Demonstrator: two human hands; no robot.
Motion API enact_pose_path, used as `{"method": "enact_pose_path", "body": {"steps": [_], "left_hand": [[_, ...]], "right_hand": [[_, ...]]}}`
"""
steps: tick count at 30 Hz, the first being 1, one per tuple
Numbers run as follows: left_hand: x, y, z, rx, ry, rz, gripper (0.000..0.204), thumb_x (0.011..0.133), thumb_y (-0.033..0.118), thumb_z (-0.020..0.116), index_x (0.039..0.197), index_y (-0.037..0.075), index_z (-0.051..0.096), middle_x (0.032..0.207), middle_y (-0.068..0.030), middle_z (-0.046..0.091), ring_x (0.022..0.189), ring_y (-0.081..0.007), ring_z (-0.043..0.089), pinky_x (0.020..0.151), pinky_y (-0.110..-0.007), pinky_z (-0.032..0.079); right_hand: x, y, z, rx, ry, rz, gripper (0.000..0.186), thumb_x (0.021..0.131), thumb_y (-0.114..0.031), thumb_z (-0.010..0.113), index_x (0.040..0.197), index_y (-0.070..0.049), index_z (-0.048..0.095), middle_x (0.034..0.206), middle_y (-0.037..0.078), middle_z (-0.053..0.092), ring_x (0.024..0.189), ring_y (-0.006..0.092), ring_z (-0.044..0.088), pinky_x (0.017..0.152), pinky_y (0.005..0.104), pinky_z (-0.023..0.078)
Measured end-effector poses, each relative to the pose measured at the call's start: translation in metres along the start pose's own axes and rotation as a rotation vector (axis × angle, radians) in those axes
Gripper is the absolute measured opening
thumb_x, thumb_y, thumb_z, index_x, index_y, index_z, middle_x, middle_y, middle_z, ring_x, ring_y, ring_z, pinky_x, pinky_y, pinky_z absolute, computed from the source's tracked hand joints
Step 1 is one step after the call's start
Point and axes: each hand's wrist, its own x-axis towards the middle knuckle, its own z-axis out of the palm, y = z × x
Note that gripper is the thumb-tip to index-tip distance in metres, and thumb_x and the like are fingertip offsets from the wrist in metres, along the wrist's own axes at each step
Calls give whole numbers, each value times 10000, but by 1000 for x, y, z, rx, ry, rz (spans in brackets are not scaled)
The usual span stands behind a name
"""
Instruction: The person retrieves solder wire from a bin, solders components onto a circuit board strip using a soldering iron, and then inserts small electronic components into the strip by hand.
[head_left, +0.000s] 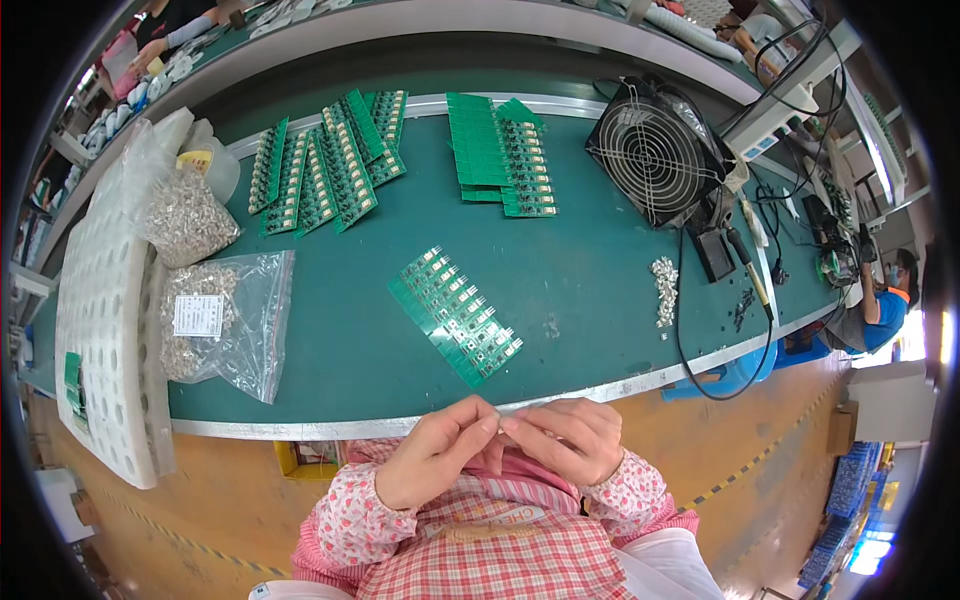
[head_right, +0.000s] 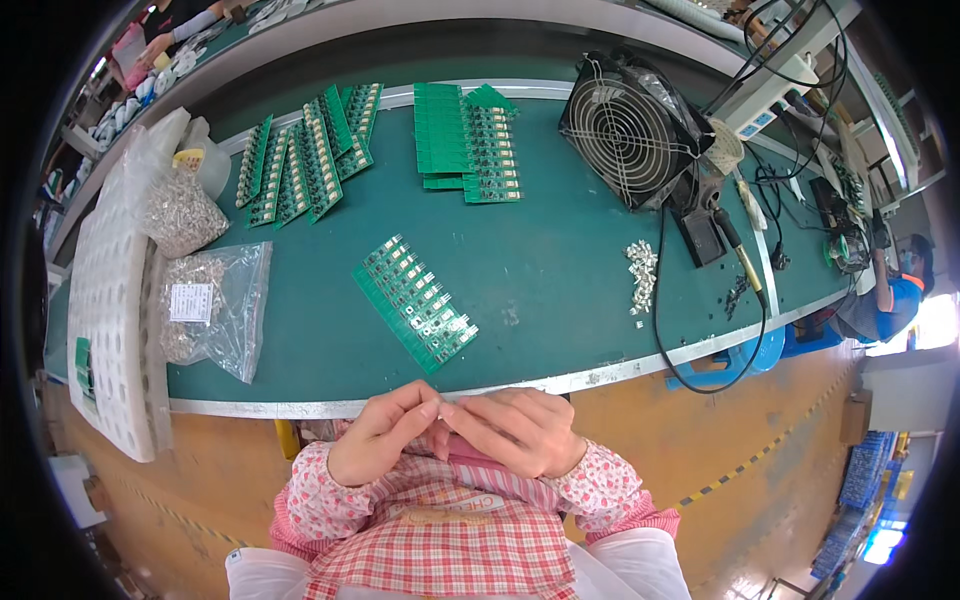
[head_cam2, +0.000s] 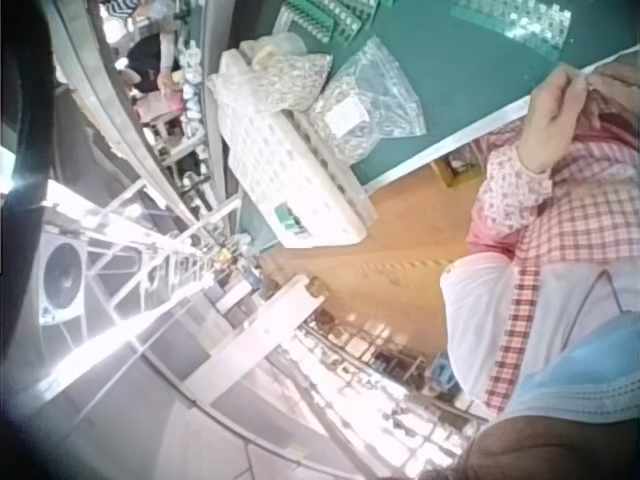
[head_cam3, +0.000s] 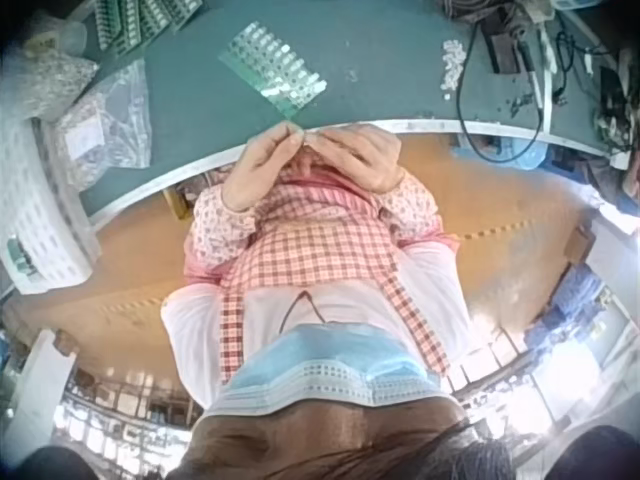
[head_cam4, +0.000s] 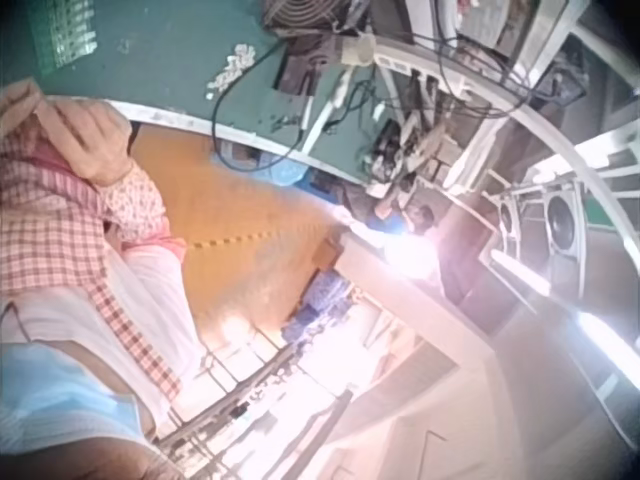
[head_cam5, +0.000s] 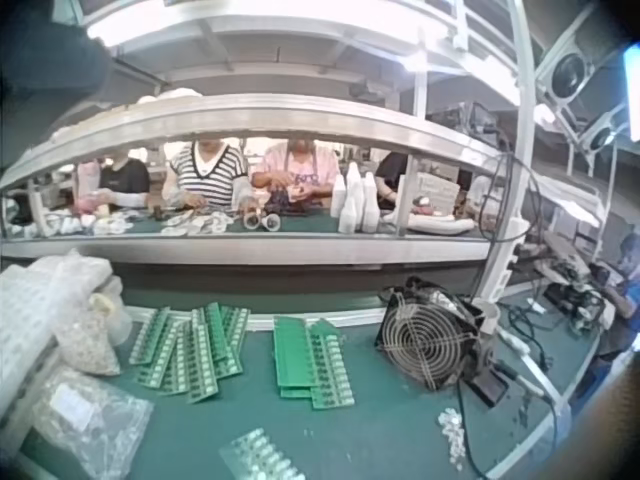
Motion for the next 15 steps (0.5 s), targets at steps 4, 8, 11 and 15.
{"method": "enact_pose_path", "body": {"steps": [4, 8, 11, 15], "left_hand": [[0, 1, -1, -136, -4, 14, 186, 1031, 160, 452, 1021, -3, 541, 864, -68, 616, 778, -131, 613, 742, -280, 508], [-2, -2, 13, 83, 223, 133, 117, 995, 96, 520, 1010, -11, 566, 820, -68, 630, 740, -123, 621, 688, -265, 509], [0, -5, 20, 466, 322, 295, 64, 969, 20, 530, 958, -33, 565, 860, -95, 617, 750, -146, 647, 670, -266, 532], [6, -13, 26, 431, 485, 411, 51, 918, 26, 603, 935, -20, 616, 820, -116, 643, 707, -176, 646, 653, -282, 503]], "right_hand": [[4, -2, 0, 30, -42, -4, 352, 705, -65, 790, 1046, -67, 704, 945, 61, 668, 736, 185, 672, 591, 275, 542], [6, -14, 9, 415, 34, 466, 250, 751, 12, 753, 989, -35, 692, 965, 94, 666, 804, 185, 673, 662, 262, 545], [5, -19, 14, 655, 77, 724, 178, 800, 20, 730, 966, -16, 676, 999, 116, 663, 814, 167, 680, 693, 257, 564], [4, -21, 19, 867, 149, 920, 147, 829, 6, 721, 956, 4, 648, 1070, 138, 632, 841, 145, 681, 704, 254, 585]]}}
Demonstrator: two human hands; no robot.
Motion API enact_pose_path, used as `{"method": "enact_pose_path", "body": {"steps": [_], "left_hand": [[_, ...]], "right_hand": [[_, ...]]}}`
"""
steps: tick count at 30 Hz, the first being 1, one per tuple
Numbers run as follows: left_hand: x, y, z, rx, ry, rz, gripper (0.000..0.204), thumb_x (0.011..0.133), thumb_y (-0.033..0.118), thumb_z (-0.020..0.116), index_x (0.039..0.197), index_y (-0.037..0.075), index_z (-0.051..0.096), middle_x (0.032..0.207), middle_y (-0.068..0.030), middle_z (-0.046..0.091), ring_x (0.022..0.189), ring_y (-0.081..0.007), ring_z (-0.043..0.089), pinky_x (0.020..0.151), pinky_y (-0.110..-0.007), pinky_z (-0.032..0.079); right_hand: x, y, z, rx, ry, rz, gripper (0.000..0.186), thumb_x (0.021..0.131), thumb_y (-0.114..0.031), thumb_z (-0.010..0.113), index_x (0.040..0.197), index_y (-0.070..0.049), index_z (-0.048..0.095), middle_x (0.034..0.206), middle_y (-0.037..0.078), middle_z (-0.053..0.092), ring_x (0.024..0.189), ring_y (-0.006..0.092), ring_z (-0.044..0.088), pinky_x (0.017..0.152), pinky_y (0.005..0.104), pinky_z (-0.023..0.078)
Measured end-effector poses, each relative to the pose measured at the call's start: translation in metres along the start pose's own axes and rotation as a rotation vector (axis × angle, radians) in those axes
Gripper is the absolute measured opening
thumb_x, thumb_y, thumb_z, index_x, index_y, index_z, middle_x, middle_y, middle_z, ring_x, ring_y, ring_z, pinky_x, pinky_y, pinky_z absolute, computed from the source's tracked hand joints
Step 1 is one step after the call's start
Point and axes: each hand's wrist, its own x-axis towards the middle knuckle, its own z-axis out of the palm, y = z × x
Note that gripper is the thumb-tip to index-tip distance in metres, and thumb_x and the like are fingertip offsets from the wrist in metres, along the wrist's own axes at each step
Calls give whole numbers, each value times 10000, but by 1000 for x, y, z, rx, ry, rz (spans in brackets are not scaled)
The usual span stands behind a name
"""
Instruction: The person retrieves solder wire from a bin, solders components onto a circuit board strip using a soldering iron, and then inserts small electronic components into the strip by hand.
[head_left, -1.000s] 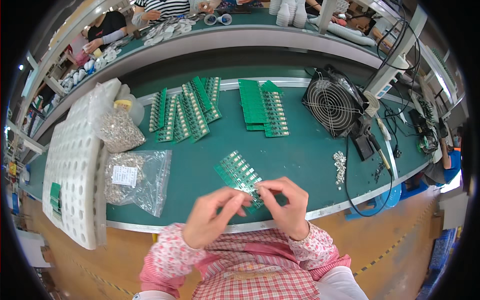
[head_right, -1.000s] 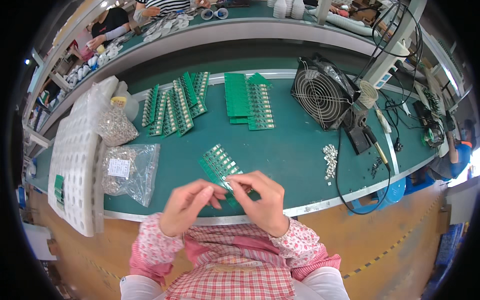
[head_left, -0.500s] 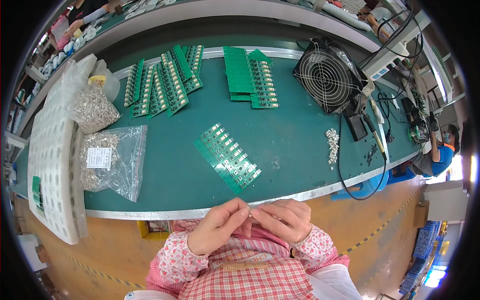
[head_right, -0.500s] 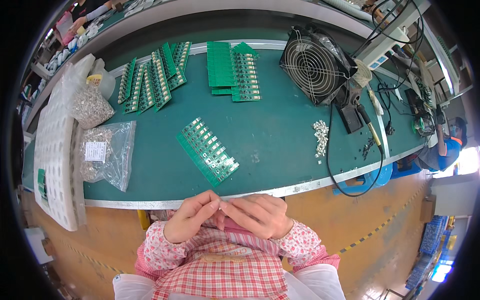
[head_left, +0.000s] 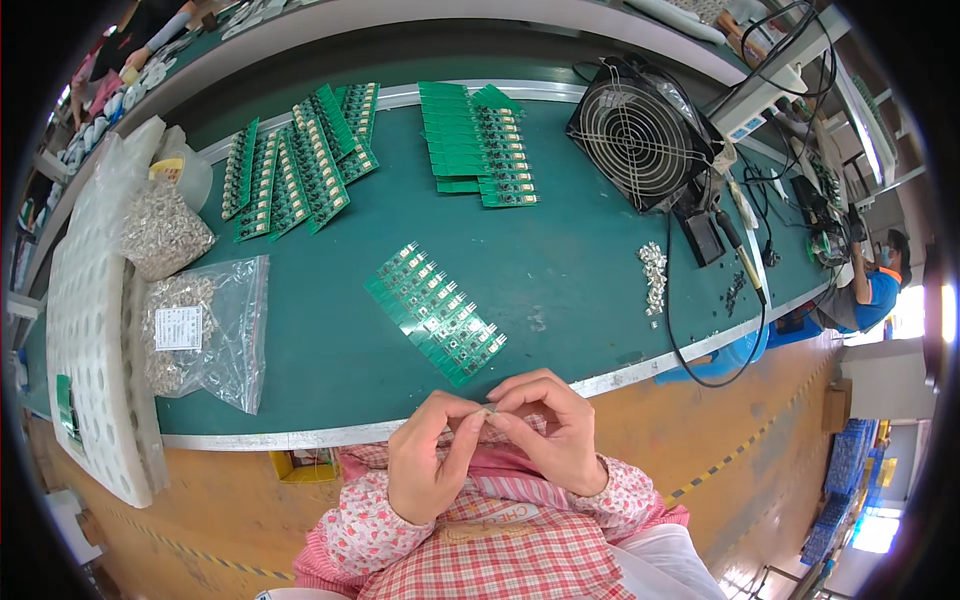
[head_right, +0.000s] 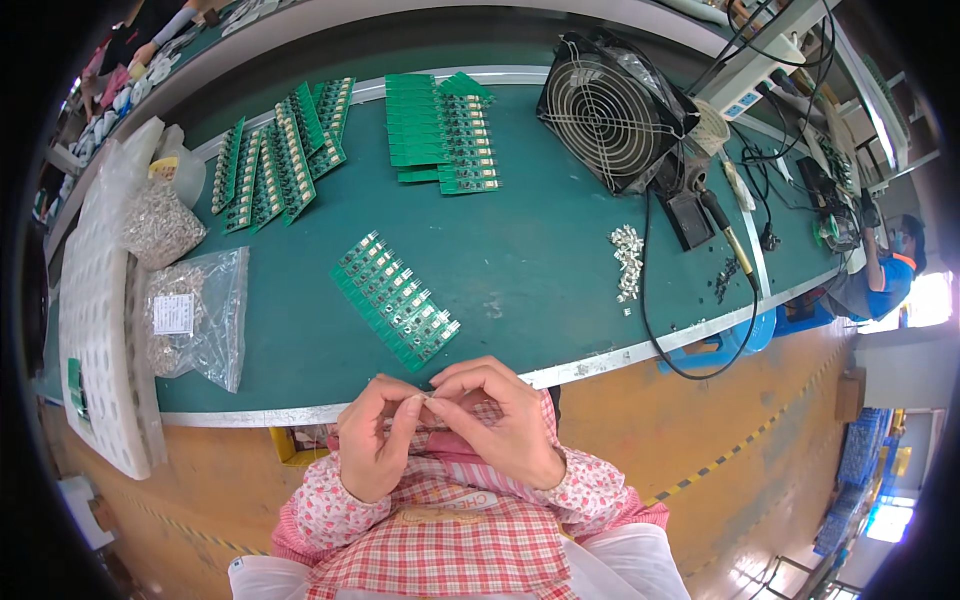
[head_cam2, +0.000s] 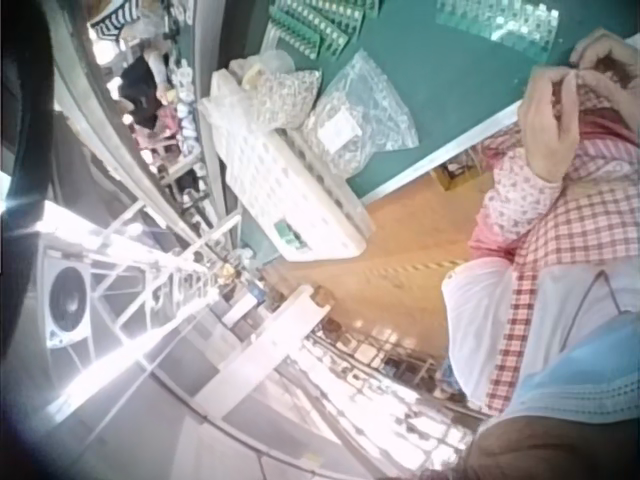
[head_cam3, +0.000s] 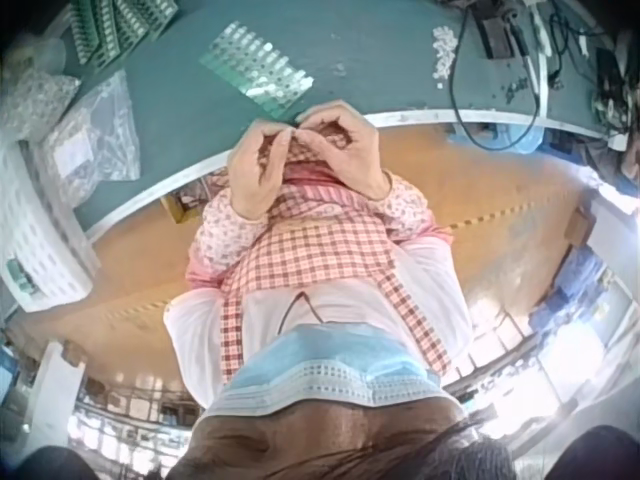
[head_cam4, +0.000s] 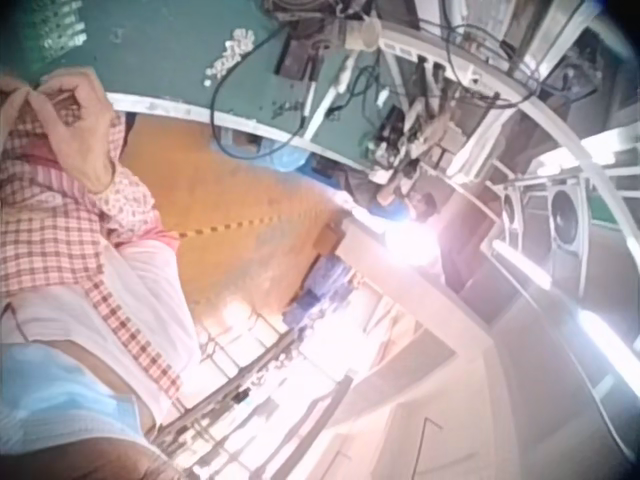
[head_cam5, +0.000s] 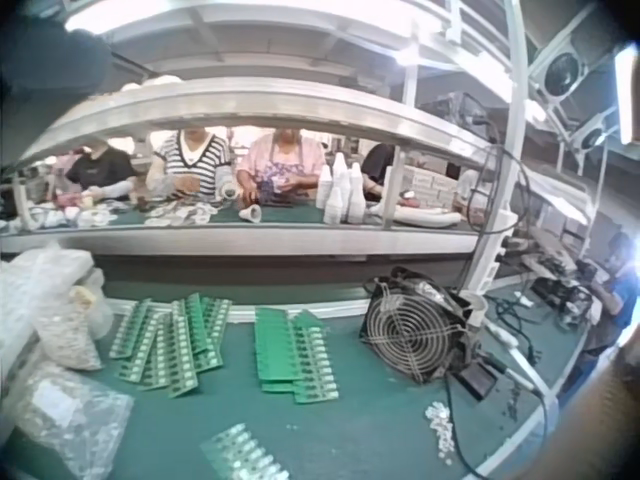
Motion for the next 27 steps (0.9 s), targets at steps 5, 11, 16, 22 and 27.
{"method": "enact_pose_path", "body": {"steps": [5, 11, 16, 22, 27], "left_hand": [[-3, -7, 6, 25, 64, 15, 41, 905, 16, 615, 927, -18, 618, 823, -124, 642, 695, -190, 641, 640, -285, 497], [0, -11, 10, 27, 97, 36, 37, 888, 11, 629, 918, -9, 619, 823, -122, 648, 696, -220, 625, 629, -299, 488], [2, -11, 9, 167, 91, 116, 48, 863, 0, 645, 908, 10, 629, 831, -117, 658, 711, -264, 607, 632, -333, 467], [10, -9, 8, 291, 84, 248, 98, 840, 7, 672, 934, 28, 655, 842, -87, 668, 722, -238, 617, 649, -327, 450], [17, -5, -1, 460, 85, 336, 195, 816, -36, 659, 1006, 6, 655, 831, -92, 659, 723, -220, 610, 654, -326, 469]], "right_hand": [[1, -3, 0, -19, -12, 23, 137, 830, 41, 701, 946, 16, 633, 1105, 134, 605, 887, 144, 663, 740, 249, 576], [4, -7, -2, -67, -3, 74, 132, 825, 58, 696, 934, 18, 633, 1129, 129, 588, 913, 144, 657, 768, 248, 576], [6, -5, -4, -144, -9, 15, 137, 821, 46, 705, 935, 12, 636, 1124, 132, 591, 913, 145, 661, 758, 248, 581], [11, -6, -9, -198, -38, -33, 156, 814, 1, 731, 930, 1, 627, 1083, 143, 623, 840, 173, 684, 694, 269, 592], [21, -6, -16, -280, 41, -16, 131, 810, -2, 732, 899, -22, 638, 1016, 121, 647, 792, 154, 651, 673, 258, 534]]}}
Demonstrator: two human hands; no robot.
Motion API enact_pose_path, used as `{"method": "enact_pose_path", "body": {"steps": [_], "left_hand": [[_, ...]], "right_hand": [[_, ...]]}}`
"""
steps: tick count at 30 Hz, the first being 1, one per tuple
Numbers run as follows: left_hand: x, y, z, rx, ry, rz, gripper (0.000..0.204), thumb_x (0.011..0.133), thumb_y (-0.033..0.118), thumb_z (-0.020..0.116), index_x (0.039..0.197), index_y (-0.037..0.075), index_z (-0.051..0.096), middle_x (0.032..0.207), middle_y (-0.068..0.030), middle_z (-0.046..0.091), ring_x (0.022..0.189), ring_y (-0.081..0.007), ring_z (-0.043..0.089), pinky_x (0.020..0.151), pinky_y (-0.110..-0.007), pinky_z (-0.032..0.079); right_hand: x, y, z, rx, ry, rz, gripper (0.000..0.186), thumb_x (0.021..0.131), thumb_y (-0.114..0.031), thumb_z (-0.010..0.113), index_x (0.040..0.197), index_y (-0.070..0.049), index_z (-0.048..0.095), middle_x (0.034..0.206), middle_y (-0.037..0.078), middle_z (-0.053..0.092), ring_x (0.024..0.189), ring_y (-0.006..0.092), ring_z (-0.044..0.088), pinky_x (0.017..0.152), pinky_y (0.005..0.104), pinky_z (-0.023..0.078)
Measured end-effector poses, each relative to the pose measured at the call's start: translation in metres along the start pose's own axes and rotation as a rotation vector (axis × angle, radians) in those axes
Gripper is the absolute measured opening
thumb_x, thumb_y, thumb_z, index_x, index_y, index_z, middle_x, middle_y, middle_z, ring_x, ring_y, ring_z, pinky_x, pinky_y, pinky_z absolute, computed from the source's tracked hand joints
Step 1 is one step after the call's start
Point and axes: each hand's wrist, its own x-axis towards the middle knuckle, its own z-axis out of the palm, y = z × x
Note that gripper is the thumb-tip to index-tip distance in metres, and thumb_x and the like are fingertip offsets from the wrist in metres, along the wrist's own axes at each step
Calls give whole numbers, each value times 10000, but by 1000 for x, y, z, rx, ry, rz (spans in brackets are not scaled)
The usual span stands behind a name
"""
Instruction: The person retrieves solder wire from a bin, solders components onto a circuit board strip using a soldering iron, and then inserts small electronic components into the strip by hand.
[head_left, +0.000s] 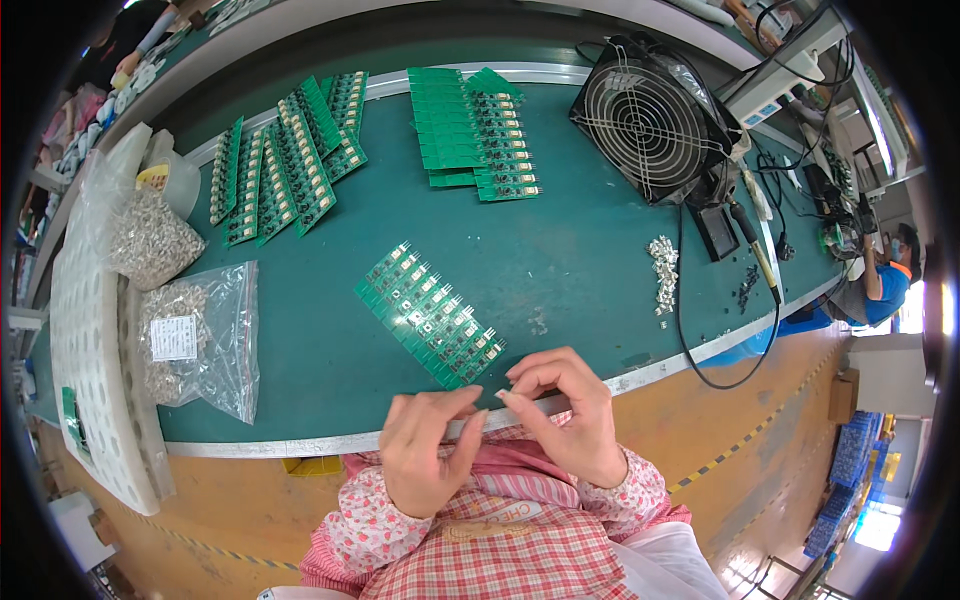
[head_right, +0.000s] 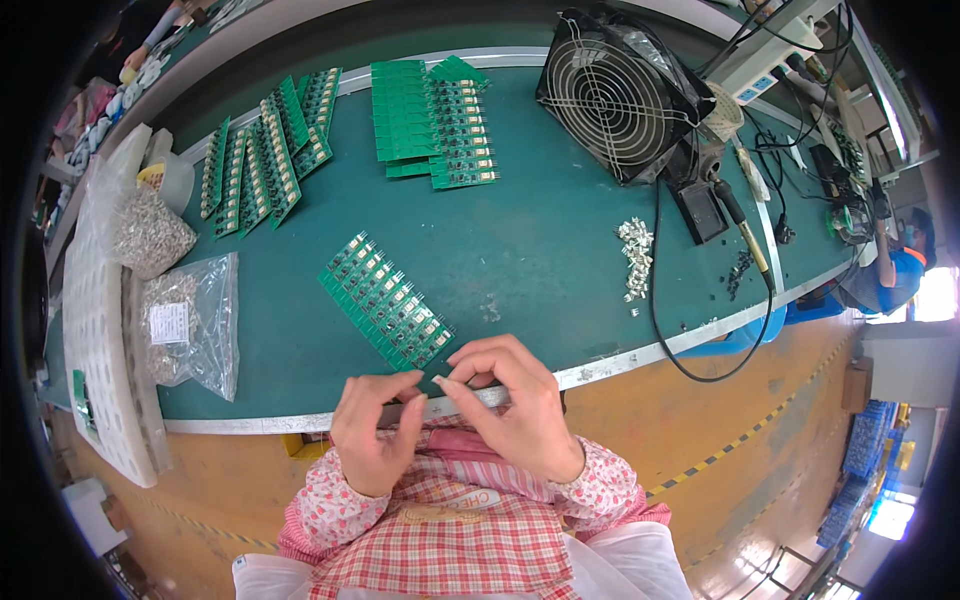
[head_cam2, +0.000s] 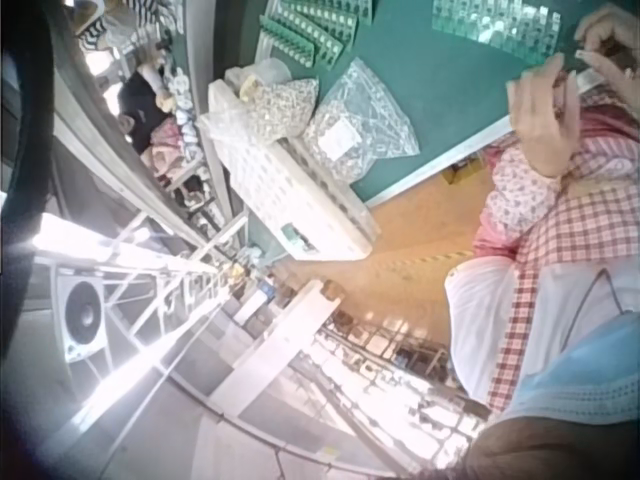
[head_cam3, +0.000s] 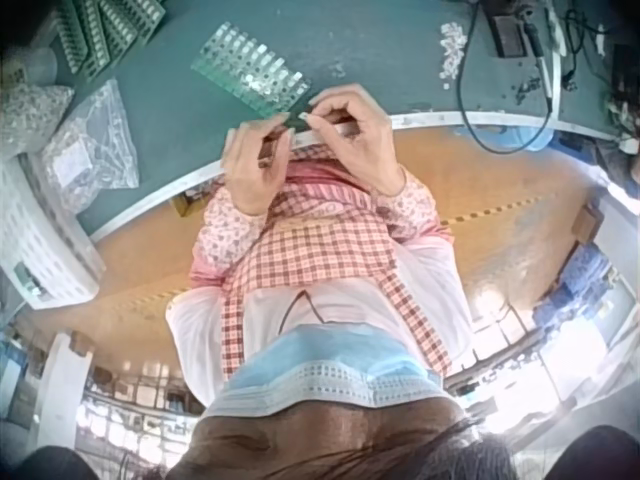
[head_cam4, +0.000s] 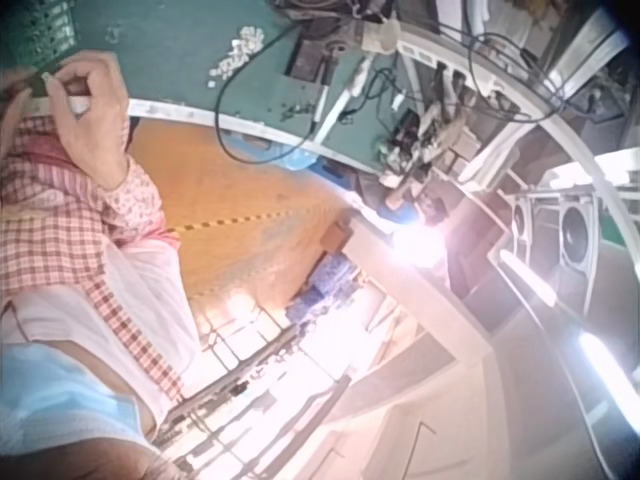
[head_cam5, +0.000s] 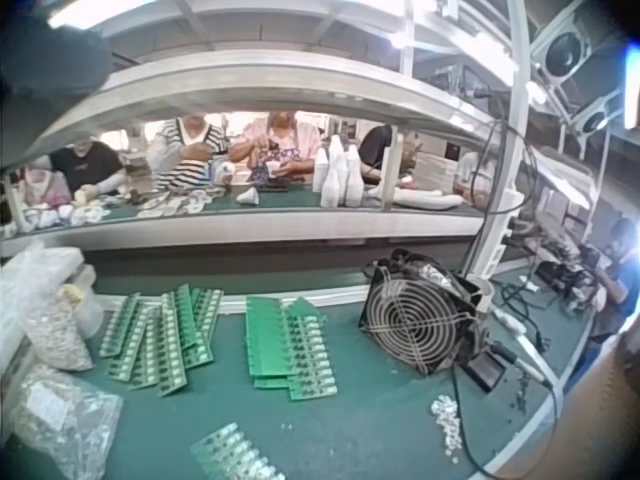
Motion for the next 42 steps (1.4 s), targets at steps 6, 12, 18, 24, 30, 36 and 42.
{"method": "enact_pose_path", "body": {"steps": [6, 12, 18, 24, 30, 36, 42], "left_hand": [[4, 0, -8, -89, -8, -163, 193, 808, -24, 684, 999, 4, 667, 848, -88, 662, 729, -185, 620, 670, -300, 466], [-4, 8, 3, -605, 0, -426, 96, 868, -10, 652, 964, -18, 656, 862, -91, 637, 728, -133, 583, 672, -259, 451], [-7, 2, 2, -677, 19, -460, 50, 878, -10, 644, 927, -19, 641, 833, -73, 596, 721, -115, 542, 665, -251, 438], [-2, -4, -4, -683, 8, -419, 45, 868, -1, 656, 908, -12, 637, 825, -69, 596, 713, -117, 532, 661, -252, 433], [2, -11, -6, -675, 6, -406, 50, 848, -1, 665, 881, -12, 629, 797, -63, 589, 696, -120, 525, 647, -257, 431], [3, -14, -9, -669, 18, -432, 50, 831, -5, 665, 847, -11, 618, 775, -58, 583, 690, -118, 520, 640, -259, 430], [2, -17, -13, -658, -78, -430, 30, 865, -10, 624, 861, -21, 595, 809, -57, 561, 718, -113, 541, 662, -254, 442]], "right_hand": [[5, 2, 2, -68, 103, -107, 163, 775, -14, 758, 887, -32, 641, 1008, 105, 652, 904, 215, 625, 771, 318, 503], [-9, 0, 32, 120, 174, -100, 153, 789, -26, 748, 899, -40, 642, 1048, 117, 639, 984, 235, 595, 841, 338, 477], [-11, 0, 39, 119, 181, -89, 153, 794, -38, 750, 905, -39, 644, 1037, 117, 642, 968, 228, 598, 833, 337, 478], [-10, -3, 42, 113, 174, -74, 148, 796, -38, 747, 903, -37, 645, 1018, 114, 652, 954, 225, 603, 826, 334, 479], [-8, -6, 45, 84, 162, -64, 150, 795, -34, 746, 904, -37, 643, 1012, 109, 655, 952, 232, 604, 830, 340, 479], [-1, -3, 36, -294, 213, -352, 249, 724, -23, 777, 938, -80, 663, 1023, 60, 649, 941, 217, 601, 822, 349, 486], [3, 1, 18, -798, 131, -798, 327, 697, -109, 768, 1017, -153, 717, 1001, -28, 629, 897, 135, 590, 830, 343, 488]]}}
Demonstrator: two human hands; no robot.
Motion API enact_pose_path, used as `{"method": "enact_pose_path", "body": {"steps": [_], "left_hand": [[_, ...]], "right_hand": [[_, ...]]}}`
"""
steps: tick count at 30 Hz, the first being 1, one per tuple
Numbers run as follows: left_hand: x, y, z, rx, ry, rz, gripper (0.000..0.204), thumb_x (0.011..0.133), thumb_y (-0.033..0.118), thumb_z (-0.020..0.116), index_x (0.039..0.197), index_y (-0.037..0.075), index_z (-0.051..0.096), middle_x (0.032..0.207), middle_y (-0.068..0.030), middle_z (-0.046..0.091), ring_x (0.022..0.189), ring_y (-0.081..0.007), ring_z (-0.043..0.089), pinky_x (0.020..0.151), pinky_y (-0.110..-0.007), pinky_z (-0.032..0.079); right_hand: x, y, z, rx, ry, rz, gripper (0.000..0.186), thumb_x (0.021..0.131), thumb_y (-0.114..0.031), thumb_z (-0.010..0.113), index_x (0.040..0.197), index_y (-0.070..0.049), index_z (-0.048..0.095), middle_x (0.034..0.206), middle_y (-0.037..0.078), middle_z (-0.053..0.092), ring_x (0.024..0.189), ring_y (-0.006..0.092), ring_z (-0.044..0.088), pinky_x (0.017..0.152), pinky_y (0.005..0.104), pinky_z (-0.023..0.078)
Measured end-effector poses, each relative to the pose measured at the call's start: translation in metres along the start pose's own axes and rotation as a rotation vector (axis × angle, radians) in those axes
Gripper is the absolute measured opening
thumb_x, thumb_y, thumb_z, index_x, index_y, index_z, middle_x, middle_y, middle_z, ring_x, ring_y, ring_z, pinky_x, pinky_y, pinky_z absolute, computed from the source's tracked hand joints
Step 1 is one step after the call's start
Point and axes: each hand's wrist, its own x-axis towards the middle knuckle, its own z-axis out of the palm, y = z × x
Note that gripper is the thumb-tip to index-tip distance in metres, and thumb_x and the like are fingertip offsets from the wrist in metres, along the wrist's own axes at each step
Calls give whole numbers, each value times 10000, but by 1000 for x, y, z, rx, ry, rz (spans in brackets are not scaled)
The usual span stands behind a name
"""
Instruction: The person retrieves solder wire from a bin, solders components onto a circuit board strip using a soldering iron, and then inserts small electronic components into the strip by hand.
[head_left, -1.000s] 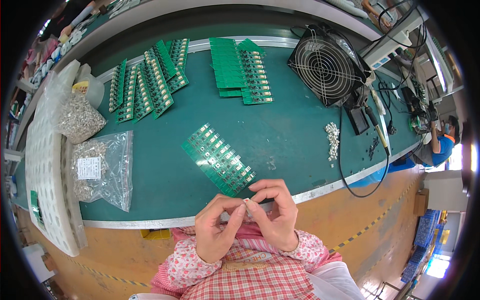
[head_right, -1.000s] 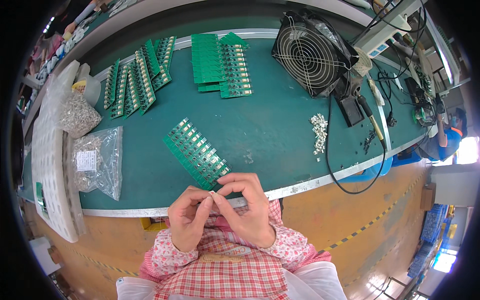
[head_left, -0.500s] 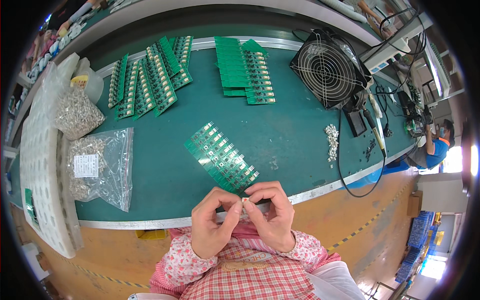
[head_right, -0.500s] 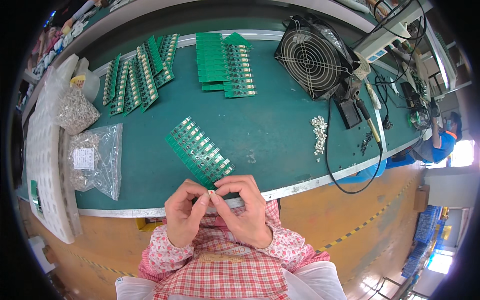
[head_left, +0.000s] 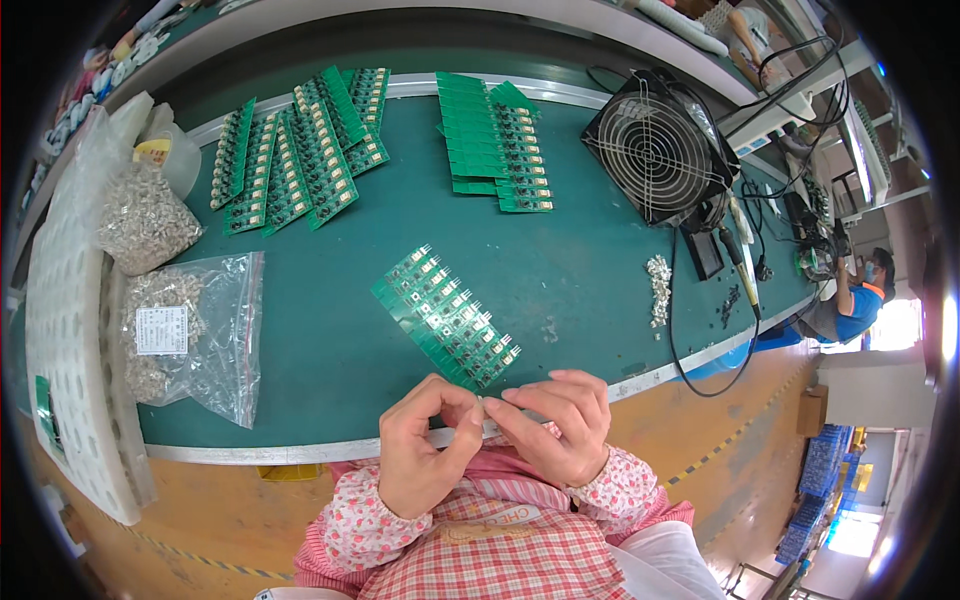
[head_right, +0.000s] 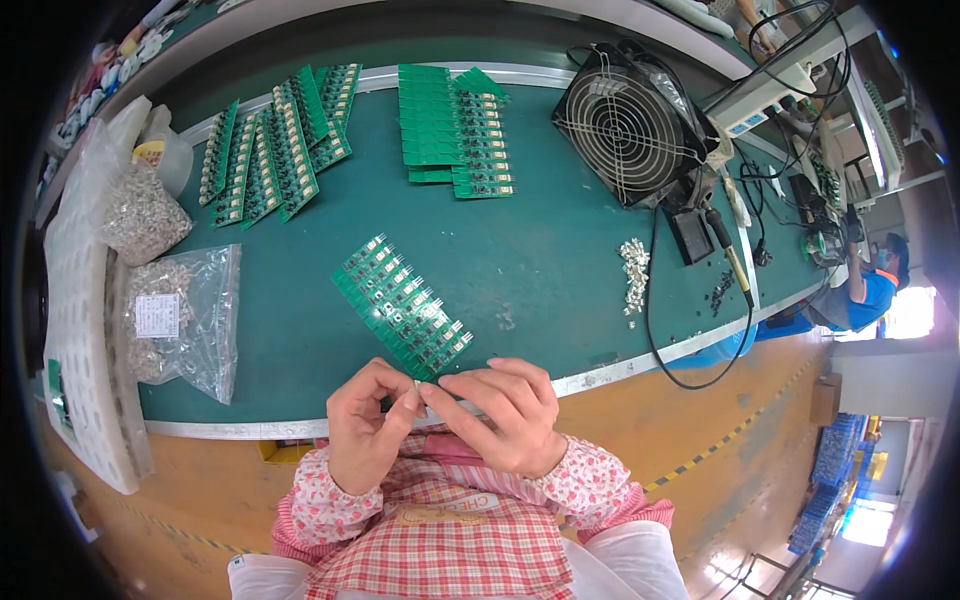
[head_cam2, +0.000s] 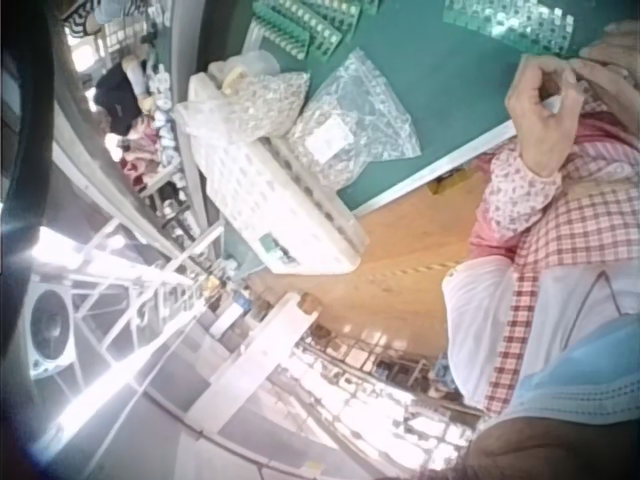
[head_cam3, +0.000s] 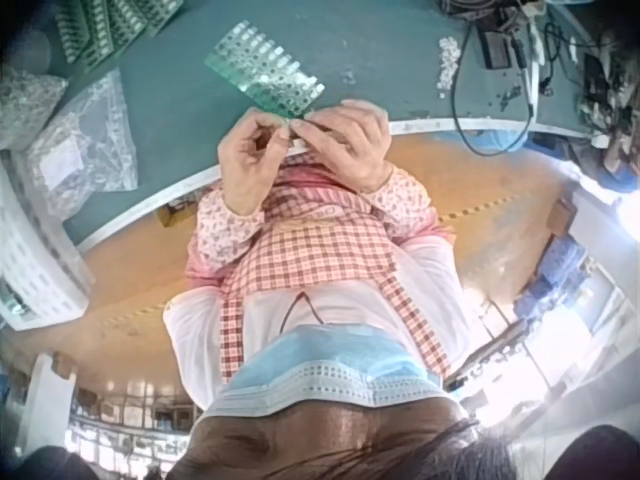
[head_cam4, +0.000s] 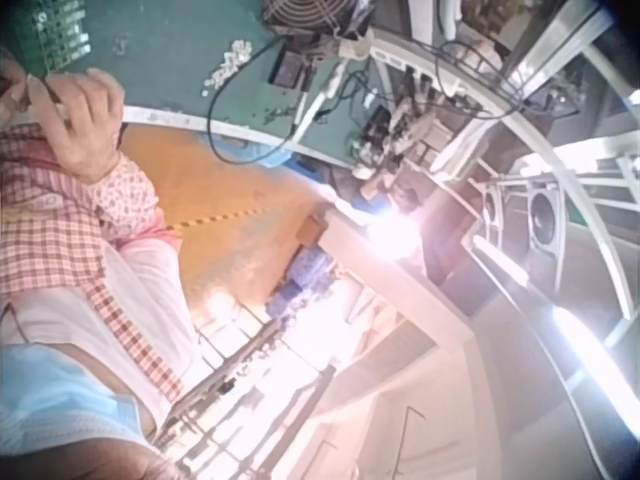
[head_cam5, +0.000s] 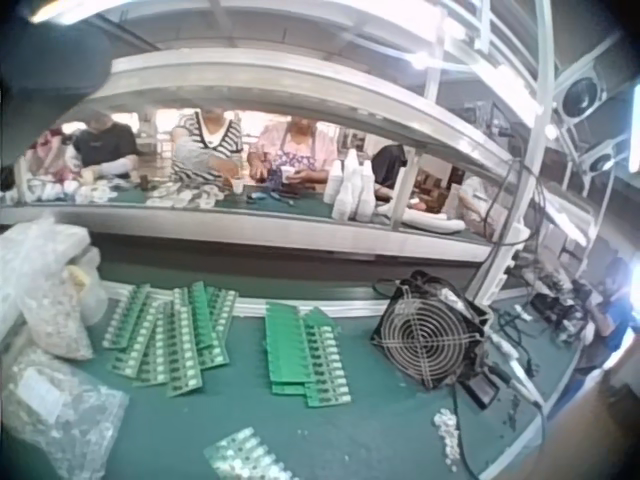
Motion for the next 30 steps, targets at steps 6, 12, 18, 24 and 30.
{"method": "enact_pose_path", "body": {"steps": [6, 12, 18, 24, 30], "left_hand": [[3, 5, -2, 188, 15, 85, 41, 858, -2, 646, 880, -2, 611, 818, -73, 584, 722, -134, 572, 670, -257, 442], [8, 2, -9, 599, 156, 355, 135, 770, 13, 718, 886, 56, 662, 813, -63, 637, 690, -201, 572, 657, -310, 438], [10, -5, -10, 719, 125, 464, 200, 734, 4, 722, 916, 70, 673, 834, -35, 633, 708, -212, 573, 656, -334, 420], [10, -9, -12, 713, 93, 483, 226, 718, -9, 716, 923, 73, 667, 834, -32, 622, 705, -210, 572, 661, -339, 406], [10, -10, -13, 710, 85, 499, 234, 708, -10, 717, 920, 71, 659, 835, -32, 616, 703, -207, 570, 663, -340, 404]], "right_hand": [[7, 2, 5, -24, 6, 8, 314, 702, -135, 775, 1012, -143, 722, 924, -46, 622, 825, 123, 590, 846, 344, 483], [17, 9, 14, -45, -74, 126, 294, 686, -82, 779, 971, -116, 713, 851, -22, 595, 787, 159, 568, 812, 360, 475], [24, 10, 17, -80, -158, 126, 260, 698, -86, 769, 949, -98, 703, 814, -6, 580, 771, 182, 558, 803, 367, 454], [29, 7, 18, -125, -172, 117, 231, 701, -81, 766, 921, -95, 697, 793, -3, 568, 759, 185, 555, 792, 362, 453], [38, 5, 18, -137, -224, 131, 180, 714, -73, 757, 868, -88, 666, 756, 8, 539, 731, 197, 544, 734, 353, 438]]}}
